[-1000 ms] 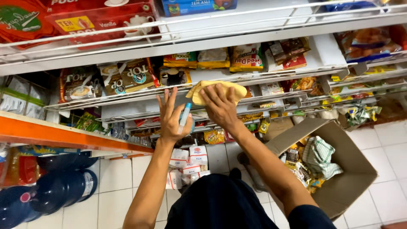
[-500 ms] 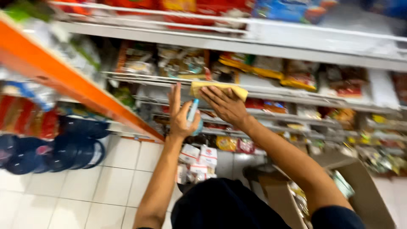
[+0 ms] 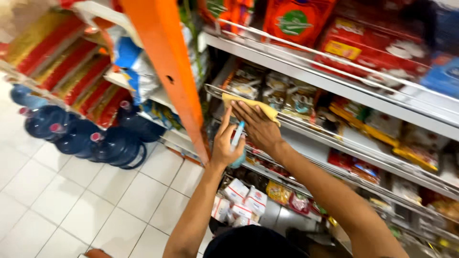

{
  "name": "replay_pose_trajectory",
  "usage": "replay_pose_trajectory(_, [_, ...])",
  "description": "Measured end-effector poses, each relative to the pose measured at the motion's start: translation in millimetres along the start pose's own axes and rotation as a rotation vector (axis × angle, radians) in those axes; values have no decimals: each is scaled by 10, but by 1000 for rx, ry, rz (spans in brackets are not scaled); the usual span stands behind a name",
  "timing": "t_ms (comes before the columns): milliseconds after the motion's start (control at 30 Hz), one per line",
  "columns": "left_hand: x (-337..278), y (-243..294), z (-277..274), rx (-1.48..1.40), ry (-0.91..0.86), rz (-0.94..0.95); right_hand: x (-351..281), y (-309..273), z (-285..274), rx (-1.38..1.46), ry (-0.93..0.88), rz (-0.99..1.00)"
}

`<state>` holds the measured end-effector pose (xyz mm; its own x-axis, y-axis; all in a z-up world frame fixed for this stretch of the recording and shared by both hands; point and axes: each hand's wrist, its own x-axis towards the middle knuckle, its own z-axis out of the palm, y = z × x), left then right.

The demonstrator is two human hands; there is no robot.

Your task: The person sprays a cleaning solution from a bottle and wipes the surfaces of retail shelves and various product packages using a cloth, then places cleaned items into a box.

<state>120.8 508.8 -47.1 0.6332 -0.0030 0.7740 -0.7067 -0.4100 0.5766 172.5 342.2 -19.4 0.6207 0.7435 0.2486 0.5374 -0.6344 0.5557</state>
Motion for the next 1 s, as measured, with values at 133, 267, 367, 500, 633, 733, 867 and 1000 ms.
replay_pose_trajectory(133, [37,-212,-235,-17,-41,-227,413,-85,-192,-74,37,-93])
replay_pose_trajectory(267, [59,-376,-333,-9,52,-119,658,-120,-293,-149,-53,-165])
replay_pose_trajectory(367, [58,-422,-320,-23,-6,-170,596,-78,-343,-111,-147,-194])
replay_pose_trajectory(500, [5,-350,-177,-60,-94,-56,233,18,-390,-224,-150,-156])
replay_pose_trajectory(633, [6,-229,-1,-176,-162,-48,-2,115,-347,78,-93,-31])
replay_pose_trajectory(733, [-28,-193,34,-197,-141,-45,-32,101,-272,-170,-232,-108])
replay_pose_trajectory(867, [18,-300,-37,-154,-118,-227,230,45,-233,-190,-51,-114])
replay_pose_trajectory(1000, [43,-408,-152,-47,-139,-197,377,-28,-274,-107,-60,-118])
